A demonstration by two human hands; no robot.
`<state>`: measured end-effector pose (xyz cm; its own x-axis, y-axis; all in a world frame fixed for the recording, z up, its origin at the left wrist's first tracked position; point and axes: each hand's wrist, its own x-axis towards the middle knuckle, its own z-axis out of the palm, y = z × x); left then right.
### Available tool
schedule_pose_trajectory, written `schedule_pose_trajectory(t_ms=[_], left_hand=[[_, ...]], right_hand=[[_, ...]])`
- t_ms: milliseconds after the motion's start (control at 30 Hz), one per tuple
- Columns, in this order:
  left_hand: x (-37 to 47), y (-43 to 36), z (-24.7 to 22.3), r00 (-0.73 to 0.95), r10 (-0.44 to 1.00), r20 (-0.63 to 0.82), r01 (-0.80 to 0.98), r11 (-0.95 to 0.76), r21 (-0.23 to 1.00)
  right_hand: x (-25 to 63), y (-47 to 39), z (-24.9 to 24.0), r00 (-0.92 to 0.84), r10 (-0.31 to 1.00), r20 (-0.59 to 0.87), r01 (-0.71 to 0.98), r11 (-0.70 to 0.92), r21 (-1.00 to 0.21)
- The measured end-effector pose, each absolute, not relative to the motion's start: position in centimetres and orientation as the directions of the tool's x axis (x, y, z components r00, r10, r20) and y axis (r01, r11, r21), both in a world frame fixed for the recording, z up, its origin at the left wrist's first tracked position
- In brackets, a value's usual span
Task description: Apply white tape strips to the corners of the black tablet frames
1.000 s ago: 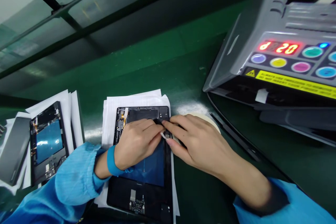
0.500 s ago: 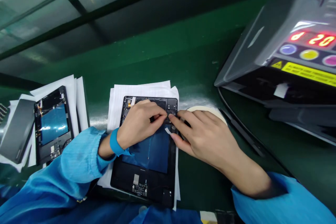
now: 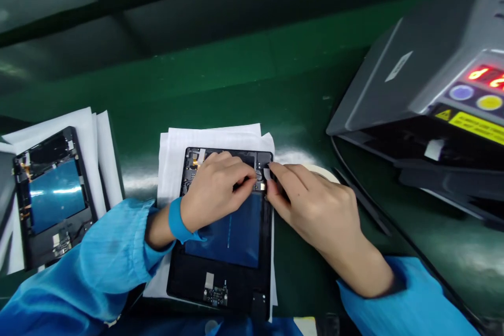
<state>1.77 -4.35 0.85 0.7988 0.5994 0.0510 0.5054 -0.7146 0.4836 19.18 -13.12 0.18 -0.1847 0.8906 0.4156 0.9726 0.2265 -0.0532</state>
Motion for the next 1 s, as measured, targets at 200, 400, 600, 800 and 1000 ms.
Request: schedule_pose_trajectory(t_ms=[200, 400, 600, 800, 1000], left_hand=[[1.9, -4.3, 0.7, 0.802, 0.594, 0.066, 0.498, -0.726, 0.475], [1.9, -4.4, 0.7, 0.808, 0.584, 0.073, 0.494, -0.741, 0.456], [2.0, -4.4, 0.7, 0.798, 0.591, 0.114, 0.484, -0.743, 0.463], [2.0, -4.4, 0.8, 0.801, 0.595, 0.068, 0.503, -0.730, 0.463], [2.1, -4.5, 0.8, 0.799, 0.597, 0.072, 0.502, -0.729, 0.466]], right_hand=[[18.3, -13.4, 0.7, -0.148, 0.939, 0.311, 0.985, 0.167, -0.035], [18.3, -13.5, 0.9, -0.148, 0.943, 0.298, 0.986, 0.164, -0.029], [18.4, -13.6, 1.2, -0.170, 0.943, 0.286, 0.984, 0.179, -0.003], [18.3, -13.4, 1.2, -0.151, 0.946, 0.285, 0.987, 0.160, -0.009], [18.2, -13.2, 1.5, -0.160, 0.951, 0.264, 0.981, 0.184, -0.068]])
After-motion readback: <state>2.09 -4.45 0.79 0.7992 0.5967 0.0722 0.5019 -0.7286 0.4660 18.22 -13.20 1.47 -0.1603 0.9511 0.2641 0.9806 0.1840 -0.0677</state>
